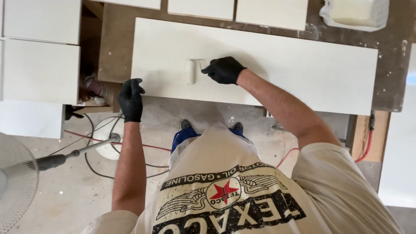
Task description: Using a small paint roller to apply white paint to a long wooden board on a workbench.
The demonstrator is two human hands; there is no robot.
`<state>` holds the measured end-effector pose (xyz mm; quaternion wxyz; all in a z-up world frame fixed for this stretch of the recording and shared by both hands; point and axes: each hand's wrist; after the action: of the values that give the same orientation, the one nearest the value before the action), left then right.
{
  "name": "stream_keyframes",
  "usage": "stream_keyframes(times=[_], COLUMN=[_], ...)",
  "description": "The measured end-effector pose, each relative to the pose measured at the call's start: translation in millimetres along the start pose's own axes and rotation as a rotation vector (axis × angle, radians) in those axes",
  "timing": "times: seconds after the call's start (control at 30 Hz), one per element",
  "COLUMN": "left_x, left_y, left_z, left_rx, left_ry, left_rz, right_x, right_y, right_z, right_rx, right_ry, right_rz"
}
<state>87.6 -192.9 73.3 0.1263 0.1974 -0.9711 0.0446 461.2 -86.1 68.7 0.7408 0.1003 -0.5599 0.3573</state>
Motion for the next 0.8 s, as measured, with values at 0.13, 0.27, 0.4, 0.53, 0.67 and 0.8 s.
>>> stream_keyframes(times=[0.13, 0.27, 0.4, 0.53, 0.67, 0.8], left_x=[-37, -90, -139, -173, -179, -164], left_y=[-16, -41, -72, -103, -111, -111], left_z=[-6, -17, -29, -59, -64, -60], left_rx=[0.011, -0.02, -0.037, -0.009, 0.009, 0.022], left_ry=[-0.046, -0.107, -0.142, -0.083, -0.06, -0.061], left_rz=[0.039, 0.012, -0.024, 0.015, 0.012, -0.021], right_x=[19, 8, 22, 38, 62, 64], right_y=[-117, -230, -344, -425, -495, -513], right_z=[-68, -168, -239, -303, -328, -322], right_rx=[-0.082, -0.1, -0.173, -0.339, -0.655, -0.73], right_ry=[-0.032, -0.106, -0.07, -0.082, -0.09, -0.071], right_rz=[0.002, -0.062, -0.065, 0.179, 0.509, 0.535])
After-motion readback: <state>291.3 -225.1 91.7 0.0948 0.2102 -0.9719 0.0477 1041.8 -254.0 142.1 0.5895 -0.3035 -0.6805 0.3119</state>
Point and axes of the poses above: each hand's wrist, its own y-axis towards the middle knuckle, its own x-axis out of the back of the hand, z = x × y, and after that the axes turned 3 degrees about x, right-handed
